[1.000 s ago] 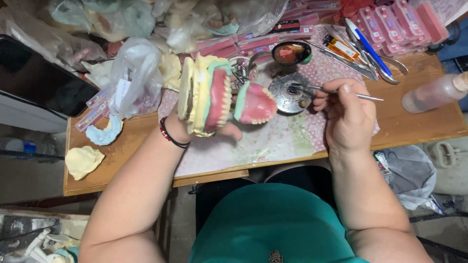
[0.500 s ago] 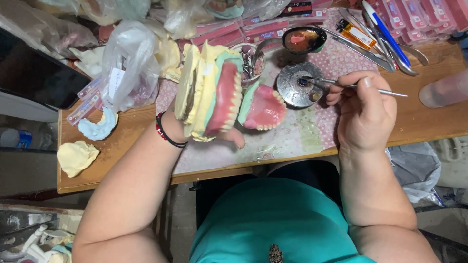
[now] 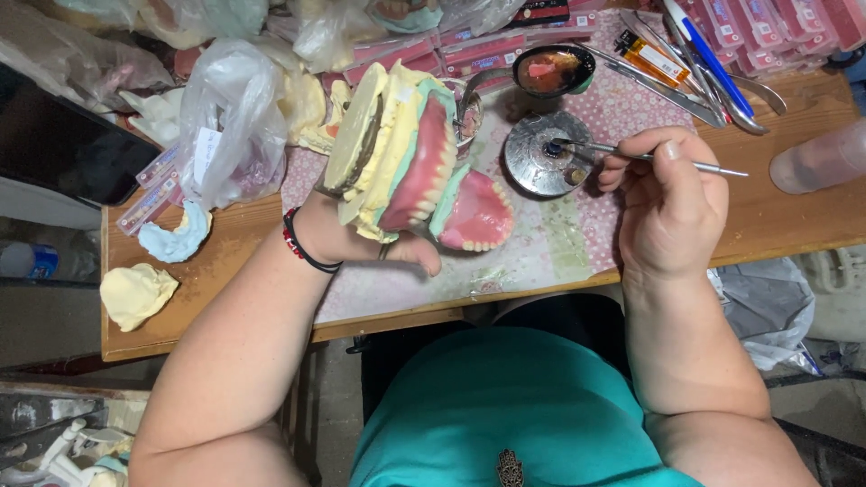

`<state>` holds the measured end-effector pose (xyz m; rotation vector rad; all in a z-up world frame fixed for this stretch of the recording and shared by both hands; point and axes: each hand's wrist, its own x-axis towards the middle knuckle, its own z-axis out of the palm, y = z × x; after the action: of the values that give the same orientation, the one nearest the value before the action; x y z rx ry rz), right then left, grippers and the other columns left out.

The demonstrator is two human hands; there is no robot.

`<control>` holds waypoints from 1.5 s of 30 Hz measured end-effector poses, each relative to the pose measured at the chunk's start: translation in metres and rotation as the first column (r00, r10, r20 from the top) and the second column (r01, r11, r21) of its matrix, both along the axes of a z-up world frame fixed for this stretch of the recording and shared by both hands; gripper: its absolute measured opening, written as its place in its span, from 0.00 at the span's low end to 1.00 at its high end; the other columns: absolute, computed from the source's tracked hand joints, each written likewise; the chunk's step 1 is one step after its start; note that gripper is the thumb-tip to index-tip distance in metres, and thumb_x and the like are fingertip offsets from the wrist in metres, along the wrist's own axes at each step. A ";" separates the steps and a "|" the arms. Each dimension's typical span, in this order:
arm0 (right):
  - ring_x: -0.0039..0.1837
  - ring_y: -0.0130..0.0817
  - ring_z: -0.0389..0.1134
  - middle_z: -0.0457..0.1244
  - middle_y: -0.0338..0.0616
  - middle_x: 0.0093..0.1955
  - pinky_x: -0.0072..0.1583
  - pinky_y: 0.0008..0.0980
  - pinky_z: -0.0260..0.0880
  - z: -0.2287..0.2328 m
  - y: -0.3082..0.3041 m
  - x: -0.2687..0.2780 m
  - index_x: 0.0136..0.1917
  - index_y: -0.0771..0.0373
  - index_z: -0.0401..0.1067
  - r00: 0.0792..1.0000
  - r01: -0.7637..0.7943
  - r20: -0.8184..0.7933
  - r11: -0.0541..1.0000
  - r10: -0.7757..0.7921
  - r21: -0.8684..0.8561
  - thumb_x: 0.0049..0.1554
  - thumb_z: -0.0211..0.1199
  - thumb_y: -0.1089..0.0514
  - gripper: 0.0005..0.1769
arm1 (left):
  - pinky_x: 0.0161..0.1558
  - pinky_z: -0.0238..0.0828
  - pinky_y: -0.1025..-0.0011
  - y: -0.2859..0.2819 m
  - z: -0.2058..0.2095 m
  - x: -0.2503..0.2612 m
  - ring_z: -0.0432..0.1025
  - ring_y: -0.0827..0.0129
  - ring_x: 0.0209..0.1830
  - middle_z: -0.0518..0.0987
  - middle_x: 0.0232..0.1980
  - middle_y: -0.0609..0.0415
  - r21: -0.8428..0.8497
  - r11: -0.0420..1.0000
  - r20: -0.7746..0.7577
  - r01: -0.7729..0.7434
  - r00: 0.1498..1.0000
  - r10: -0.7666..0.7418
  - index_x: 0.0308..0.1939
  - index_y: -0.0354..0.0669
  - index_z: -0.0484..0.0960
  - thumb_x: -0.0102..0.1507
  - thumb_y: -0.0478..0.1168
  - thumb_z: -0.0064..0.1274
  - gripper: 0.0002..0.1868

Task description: The person is performing final adjustments on a denture, using a dental tool to shape the material and applying liquid for finishing.

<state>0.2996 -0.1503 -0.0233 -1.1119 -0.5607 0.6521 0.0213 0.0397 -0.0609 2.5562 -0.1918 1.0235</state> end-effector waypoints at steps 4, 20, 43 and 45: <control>0.37 0.38 0.68 0.65 0.55 0.37 0.41 0.31 0.73 0.000 0.001 0.000 0.47 0.67 0.73 1.000 0.004 -0.009 1.000 -0.004 0.003 0.59 0.59 0.49 0.17 | 0.93 0.29 0.43 -0.004 0.006 -0.002 0.41 0.46 0.92 0.45 0.89 0.50 -0.093 0.996 -0.063 -0.014 0.998 0.008 0.86 0.50 0.41 0.59 0.72 0.71 0.70; 0.42 0.31 0.72 0.70 0.49 0.45 0.46 0.22 0.76 0.024 0.026 0.009 0.54 0.60 0.73 0.992 -0.064 0.111 0.998 0.065 -0.012 0.63 0.64 0.45 0.17 | 0.95 0.41 0.50 -0.017 0.030 0.003 0.50 0.50 0.91 0.55 0.86 0.49 -0.380 0.923 0.013 0.064 0.998 -0.064 0.84 0.45 0.51 0.53 0.67 0.71 0.66; 0.35 0.40 0.70 0.69 0.57 0.38 0.41 0.28 0.77 -0.001 0.004 0.015 0.48 0.67 0.73 0.986 -0.029 -0.163 0.999 0.026 -0.019 0.60 0.58 0.56 0.11 | 0.92 0.44 0.52 -0.013 0.008 -0.003 0.52 0.50 0.88 0.56 0.84 0.47 -0.248 0.966 -0.008 -0.072 0.997 0.072 0.81 0.41 0.55 0.53 0.73 0.69 0.66; 0.35 0.40 0.71 0.69 0.57 0.38 0.41 0.29 0.77 -0.001 0.005 0.015 0.48 0.67 0.73 0.988 -0.029 -0.155 0.999 0.024 -0.027 0.60 0.59 0.56 0.11 | 0.90 0.47 0.51 -0.011 0.006 -0.005 0.53 0.48 0.87 0.58 0.83 0.45 -0.216 0.972 -0.028 -0.086 0.996 0.082 0.81 0.41 0.56 0.53 0.73 0.69 0.65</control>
<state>0.3146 -0.1458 -0.0242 -1.0717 -0.4344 0.7648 0.0163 0.0285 -0.0545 2.3910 0.0336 0.9922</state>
